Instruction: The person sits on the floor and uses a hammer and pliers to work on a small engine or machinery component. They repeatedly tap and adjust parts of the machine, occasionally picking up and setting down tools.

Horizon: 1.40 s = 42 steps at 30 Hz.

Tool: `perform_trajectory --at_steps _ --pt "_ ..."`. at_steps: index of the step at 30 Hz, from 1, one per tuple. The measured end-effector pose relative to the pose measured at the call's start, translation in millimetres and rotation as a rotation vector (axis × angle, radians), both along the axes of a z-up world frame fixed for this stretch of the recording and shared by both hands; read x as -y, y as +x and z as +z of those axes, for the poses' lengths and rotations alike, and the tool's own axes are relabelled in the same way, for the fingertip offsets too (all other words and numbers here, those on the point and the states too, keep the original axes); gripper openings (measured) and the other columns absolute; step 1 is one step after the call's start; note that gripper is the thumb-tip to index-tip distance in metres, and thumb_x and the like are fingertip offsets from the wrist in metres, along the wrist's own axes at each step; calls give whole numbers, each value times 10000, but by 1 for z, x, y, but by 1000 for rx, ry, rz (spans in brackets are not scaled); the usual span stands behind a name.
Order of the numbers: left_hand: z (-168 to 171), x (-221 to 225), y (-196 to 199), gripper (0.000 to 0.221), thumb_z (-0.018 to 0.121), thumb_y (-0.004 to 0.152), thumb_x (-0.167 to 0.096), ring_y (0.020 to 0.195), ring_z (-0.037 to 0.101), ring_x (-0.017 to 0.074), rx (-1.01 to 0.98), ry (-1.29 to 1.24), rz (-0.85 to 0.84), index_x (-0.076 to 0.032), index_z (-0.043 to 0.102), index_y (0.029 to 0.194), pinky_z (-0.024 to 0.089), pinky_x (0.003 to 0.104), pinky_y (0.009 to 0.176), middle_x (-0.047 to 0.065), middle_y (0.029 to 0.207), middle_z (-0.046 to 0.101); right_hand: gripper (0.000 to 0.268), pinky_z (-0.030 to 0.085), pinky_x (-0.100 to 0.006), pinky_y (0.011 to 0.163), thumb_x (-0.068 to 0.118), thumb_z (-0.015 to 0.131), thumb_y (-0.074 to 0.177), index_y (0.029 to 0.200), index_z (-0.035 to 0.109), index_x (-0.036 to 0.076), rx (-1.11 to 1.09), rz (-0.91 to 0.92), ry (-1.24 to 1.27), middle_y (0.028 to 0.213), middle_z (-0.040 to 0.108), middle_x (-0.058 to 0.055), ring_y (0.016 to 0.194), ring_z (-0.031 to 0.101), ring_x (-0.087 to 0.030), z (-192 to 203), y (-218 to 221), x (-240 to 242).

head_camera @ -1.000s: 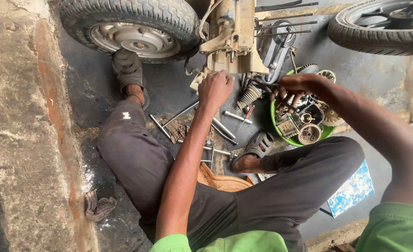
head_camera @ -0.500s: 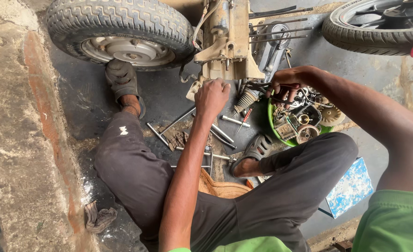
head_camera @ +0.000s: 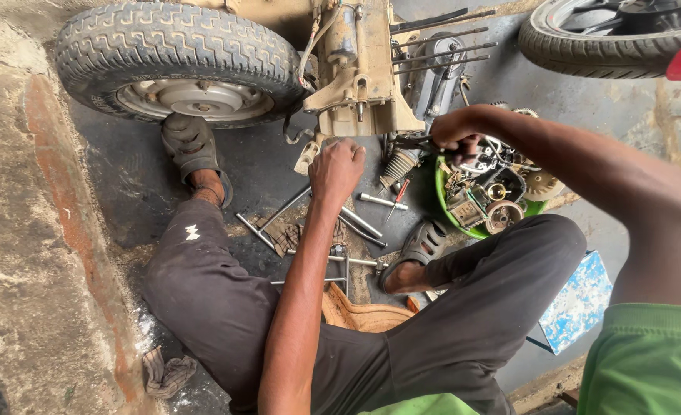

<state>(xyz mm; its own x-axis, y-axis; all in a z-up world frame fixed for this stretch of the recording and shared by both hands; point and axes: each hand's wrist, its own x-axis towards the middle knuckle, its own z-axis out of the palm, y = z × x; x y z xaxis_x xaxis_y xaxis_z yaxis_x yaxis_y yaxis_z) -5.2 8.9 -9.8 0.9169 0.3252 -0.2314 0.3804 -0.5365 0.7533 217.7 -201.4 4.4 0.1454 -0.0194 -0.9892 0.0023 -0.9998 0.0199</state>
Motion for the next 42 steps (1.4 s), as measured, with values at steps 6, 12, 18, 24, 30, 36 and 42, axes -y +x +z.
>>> perform_trajectory --at_steps 6,12,18,24,30,36,42 --pt "7 0 -4 276 653 959 -327 833 739 308 48 39 11 -76 760 1002 562 444 726 117 966 773 224 607 -340 604 221 618 980 1047 702 24 369 1324 -236 785 672 -100 654 651 -192 15 -38 -45" --pt "11 5 3 286 616 968 -332 821 759 294 -69 -48 -22 -86 742 1039 577 435 720 107 967 776 388 487 -375 893 403 630 944 1108 628 52 805 1771 -227 1017 563 -84 949 527 -219 46 -62 -10" --pt "2 8 2 283 639 937 -326 872 731 364 46 17 8 -86 760 1024 560 487 751 137 996 765 313 572 -412 594 16 477 965 1275 522 22 1000 612 213 942 569 -165 791 547 -268 -3 -107 78" --pt "-66 21 12 262 660 912 -340 914 720 383 5 123 -48 -112 775 969 560 495 792 151 988 764 456 536 -514 699 315 781 843 1165 606 44 1152 36 494 915 695 -209 798 669 -386 -72 -175 94" --pt "-160 53 54 269 616 915 -274 938 746 331 68 -146 107 -139 768 1092 592 428 825 168 1022 769 397 559 -506 720 303 741 855 997 510 14 1192 -457 417 866 716 -236 752 707 -404 -114 -222 26" --pt "-213 98 46 545 503 893 -1 1204 647 243 219 -578 102 -124 562 1421 525 358 994 87 1363 653 641 538 -536 672 138 688 731 1269 410 -72 1291 -482 497 749 658 -285 678 669 -461 -128 -238 12" --pt "-211 106 42 521 541 900 49 1241 666 255 231 -482 113 -109 613 1391 510 366 1052 95 1363 687 335 520 -535 677 53 608 720 1029 500 -20 1218 -564 493 702 640 -261 640 649 -460 -130 -225 7"
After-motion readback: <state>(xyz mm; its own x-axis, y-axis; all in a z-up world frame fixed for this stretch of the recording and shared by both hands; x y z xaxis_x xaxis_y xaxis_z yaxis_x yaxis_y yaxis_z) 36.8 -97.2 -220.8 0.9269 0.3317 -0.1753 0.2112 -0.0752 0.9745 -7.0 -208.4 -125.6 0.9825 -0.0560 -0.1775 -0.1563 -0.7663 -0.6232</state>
